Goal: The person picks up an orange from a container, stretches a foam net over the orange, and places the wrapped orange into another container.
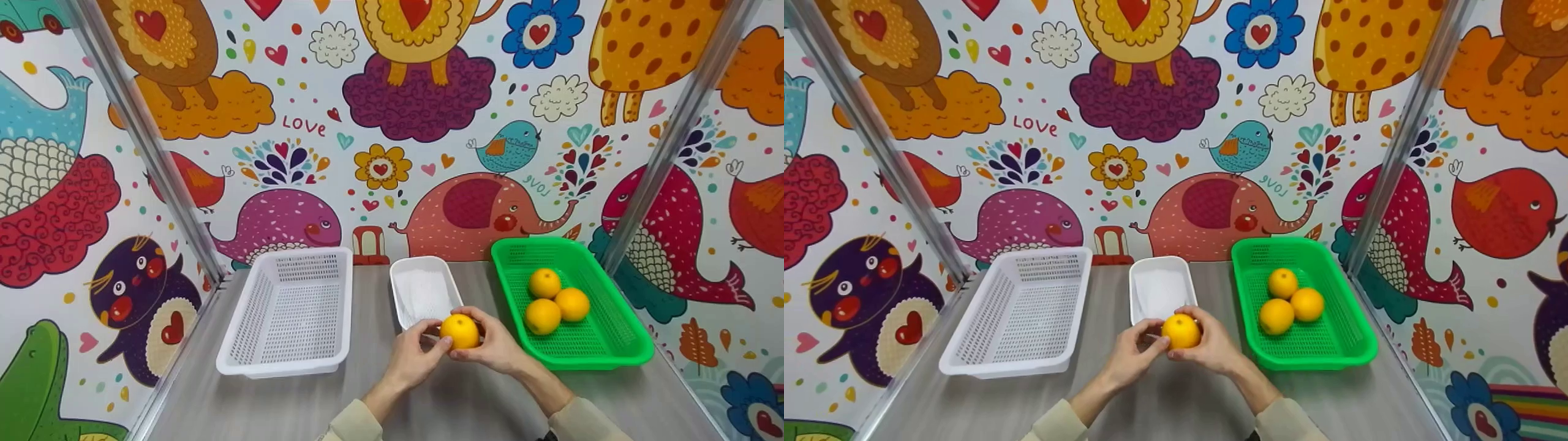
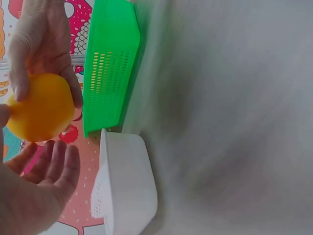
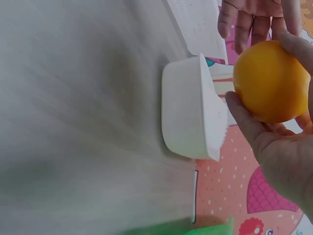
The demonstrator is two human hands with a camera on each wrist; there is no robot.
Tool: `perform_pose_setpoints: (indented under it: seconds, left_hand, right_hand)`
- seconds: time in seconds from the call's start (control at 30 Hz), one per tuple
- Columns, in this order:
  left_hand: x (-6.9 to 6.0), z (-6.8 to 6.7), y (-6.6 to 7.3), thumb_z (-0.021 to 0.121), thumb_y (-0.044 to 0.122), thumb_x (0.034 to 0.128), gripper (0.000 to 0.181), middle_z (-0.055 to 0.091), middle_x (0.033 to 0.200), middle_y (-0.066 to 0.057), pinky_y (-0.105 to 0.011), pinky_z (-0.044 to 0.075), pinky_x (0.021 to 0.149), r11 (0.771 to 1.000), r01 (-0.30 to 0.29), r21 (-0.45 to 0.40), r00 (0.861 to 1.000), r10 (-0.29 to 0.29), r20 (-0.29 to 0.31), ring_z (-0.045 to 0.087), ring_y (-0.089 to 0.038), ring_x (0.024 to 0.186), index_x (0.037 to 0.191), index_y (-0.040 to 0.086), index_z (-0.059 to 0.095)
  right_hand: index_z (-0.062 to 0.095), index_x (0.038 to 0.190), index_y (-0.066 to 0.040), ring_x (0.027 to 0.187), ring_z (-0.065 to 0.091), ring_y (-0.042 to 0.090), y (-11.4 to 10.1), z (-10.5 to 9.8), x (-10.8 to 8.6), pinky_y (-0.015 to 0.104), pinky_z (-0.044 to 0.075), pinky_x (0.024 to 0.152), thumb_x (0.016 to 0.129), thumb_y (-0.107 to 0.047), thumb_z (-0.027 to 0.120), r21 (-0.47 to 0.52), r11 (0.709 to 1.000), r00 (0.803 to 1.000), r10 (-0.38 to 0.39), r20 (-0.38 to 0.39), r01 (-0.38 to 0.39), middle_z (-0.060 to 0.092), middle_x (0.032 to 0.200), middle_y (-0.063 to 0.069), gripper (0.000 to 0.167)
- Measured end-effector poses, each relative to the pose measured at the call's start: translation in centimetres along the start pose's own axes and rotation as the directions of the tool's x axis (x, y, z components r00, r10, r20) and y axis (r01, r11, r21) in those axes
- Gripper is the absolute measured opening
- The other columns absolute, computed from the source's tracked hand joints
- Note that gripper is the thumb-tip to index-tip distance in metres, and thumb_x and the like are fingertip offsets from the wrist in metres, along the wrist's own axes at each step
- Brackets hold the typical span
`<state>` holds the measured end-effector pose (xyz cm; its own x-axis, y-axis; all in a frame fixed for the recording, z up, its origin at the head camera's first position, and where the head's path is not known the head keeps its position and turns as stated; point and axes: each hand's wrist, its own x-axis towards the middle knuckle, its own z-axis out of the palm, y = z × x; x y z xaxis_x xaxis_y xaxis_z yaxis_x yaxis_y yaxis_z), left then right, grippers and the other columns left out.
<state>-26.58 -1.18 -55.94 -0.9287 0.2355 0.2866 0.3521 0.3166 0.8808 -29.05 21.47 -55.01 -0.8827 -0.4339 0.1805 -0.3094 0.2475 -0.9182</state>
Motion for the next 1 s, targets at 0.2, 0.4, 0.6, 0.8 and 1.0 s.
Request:
perform_pose_setpoints:
  seconds: [0.2,0.4,0.6,0.8,1.0]
  left_hand:
    - [-0.7,-0.6,-1.0,0.077,0.033,0.1052,0.044,0.081,0.129,-0.017,-0.030,0.066,0.092,1.000,-0.014,-0.022,0.999,0.015,0.033,0.080,-0.025,0.103,0.137,0.004,0.073]
    - [-1.7,-1.1,-2.4,0.080,0.032,0.1032,0.043,0.081,0.128,-0.016,-0.035,0.069,0.088,1.000,-0.014,0.008,0.999,0.014,0.044,0.078,-0.017,0.096,0.136,0.005,0.073]
    - [-2.8,-1.2,-3.8,0.085,0.031,0.0976,0.043,0.081,0.126,-0.013,-0.037,0.068,0.087,0.998,0.000,0.059,0.998,-0.003,0.058,0.075,-0.015,0.094,0.133,0.008,0.075]
    - [-3.6,-1.2,-4.8,0.086,0.030,0.0953,0.044,0.080,0.127,-0.014,-0.036,0.067,0.085,0.997,0.028,0.078,0.997,-0.034,0.075,0.076,-0.019,0.092,0.132,0.009,0.075]
    - [-4.1,-1.3,-5.3,0.086,0.031,0.0958,0.043,0.080,0.129,-0.011,-0.033,0.066,0.085,0.993,0.092,0.076,0.989,-0.100,0.106,0.074,-0.012,0.091,0.133,0.013,0.074]
  right_hand:
    - [0.055,0.151,0.007,0.116,0.066,0.022,0.8,1.4,-0.1,0.023,0.060,0.100,0.094,-0.018,0.093,0.024,1.000,1.000,-0.005,0.002,0.005,0.064,0.144,0.030,0.073]
    - [0.060,0.152,0.003,0.109,0.064,0.018,1.9,2.6,-0.4,0.024,0.058,0.096,0.093,-0.023,0.093,-0.001,1.000,0.999,0.021,0.025,-0.021,0.068,0.144,0.026,0.073]
    - [0.063,0.152,-0.004,0.114,0.067,0.013,3.4,3.9,-0.7,0.027,0.059,0.099,0.090,-0.021,0.096,-0.028,0.999,0.998,0.021,0.065,-0.020,0.071,0.146,0.020,0.072]
    - [0.064,0.150,-0.004,0.116,0.067,0.014,4.3,4.7,-0.9,0.028,0.060,0.100,0.088,-0.022,0.098,-0.081,0.996,0.997,0.030,0.077,-0.024,0.072,0.146,0.018,0.073]
    - [0.068,0.144,-0.005,0.114,0.068,0.008,5.0,5.2,-1.1,0.029,0.061,0.099,0.083,-0.025,0.102,-0.149,0.989,0.998,0.000,0.057,0.008,0.076,0.140,0.016,0.073]
